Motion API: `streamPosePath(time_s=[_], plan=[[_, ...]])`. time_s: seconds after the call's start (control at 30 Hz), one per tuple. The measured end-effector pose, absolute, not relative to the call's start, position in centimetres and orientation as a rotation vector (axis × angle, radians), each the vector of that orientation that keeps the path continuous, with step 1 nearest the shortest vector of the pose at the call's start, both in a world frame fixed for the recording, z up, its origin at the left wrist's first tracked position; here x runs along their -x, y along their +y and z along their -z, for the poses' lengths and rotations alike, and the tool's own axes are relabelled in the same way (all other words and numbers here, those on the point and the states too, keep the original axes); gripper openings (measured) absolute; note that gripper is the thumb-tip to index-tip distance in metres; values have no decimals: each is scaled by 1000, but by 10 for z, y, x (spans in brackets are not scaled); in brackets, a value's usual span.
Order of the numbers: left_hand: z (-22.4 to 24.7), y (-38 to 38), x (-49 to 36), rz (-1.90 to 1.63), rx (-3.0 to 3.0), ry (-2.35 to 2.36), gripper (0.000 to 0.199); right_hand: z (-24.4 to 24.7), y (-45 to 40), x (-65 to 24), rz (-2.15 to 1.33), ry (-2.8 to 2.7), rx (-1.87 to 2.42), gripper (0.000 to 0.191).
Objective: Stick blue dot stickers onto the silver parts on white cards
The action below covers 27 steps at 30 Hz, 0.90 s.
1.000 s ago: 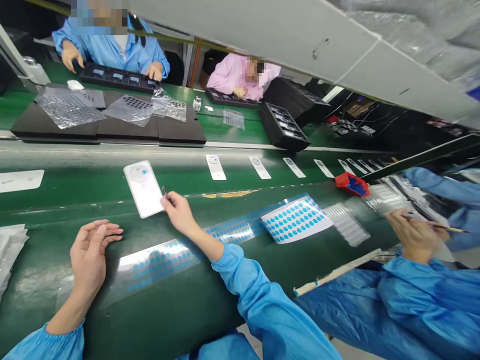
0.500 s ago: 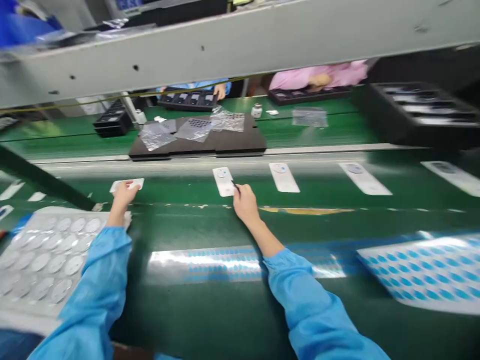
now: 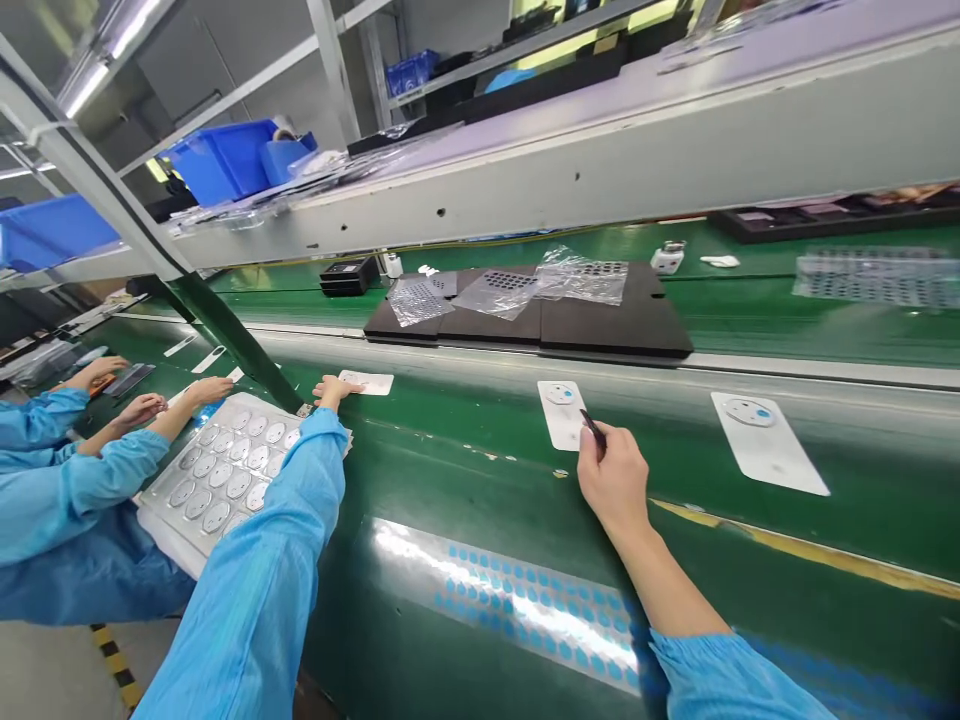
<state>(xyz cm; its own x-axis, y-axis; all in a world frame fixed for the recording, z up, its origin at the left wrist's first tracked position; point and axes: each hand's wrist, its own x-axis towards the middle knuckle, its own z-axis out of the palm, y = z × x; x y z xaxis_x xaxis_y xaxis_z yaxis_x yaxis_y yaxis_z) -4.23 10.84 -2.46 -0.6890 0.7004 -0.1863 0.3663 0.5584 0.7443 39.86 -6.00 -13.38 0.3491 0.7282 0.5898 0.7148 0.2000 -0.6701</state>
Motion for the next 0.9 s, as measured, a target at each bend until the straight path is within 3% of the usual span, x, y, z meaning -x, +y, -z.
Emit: streamPosePath(time_s=[0.27, 0.37, 0.47, 0.63, 0.73, 0.8, 0.9], plan=[[16, 84, 10, -1528, -840, 1444, 38, 130, -64, -398, 169, -1325, 1545, 52], [21, 51, -14, -1483, -762, 1163, 32, 121, -74, -387, 24, -1405, 1459, 55], [37, -1, -40, -1269, -673, 982, 29, 109, -94, -364, -345, -1460, 1348, 54], [68, -73, -72, -972, -614, 702, 44, 96, -148, -320, -1015, -1410, 1255, 50], [81, -82, -79, -918, -624, 681, 64, 98, -177, -305, -1316, -1310, 1281, 51], [88, -80, -80, -912, -640, 687, 79, 100, -191, -299, -1432, -1279, 1310, 52], [93, -78, -81, -950, -670, 669, 87, 100, -201, -292, -1439, -1287, 1330, 49]])
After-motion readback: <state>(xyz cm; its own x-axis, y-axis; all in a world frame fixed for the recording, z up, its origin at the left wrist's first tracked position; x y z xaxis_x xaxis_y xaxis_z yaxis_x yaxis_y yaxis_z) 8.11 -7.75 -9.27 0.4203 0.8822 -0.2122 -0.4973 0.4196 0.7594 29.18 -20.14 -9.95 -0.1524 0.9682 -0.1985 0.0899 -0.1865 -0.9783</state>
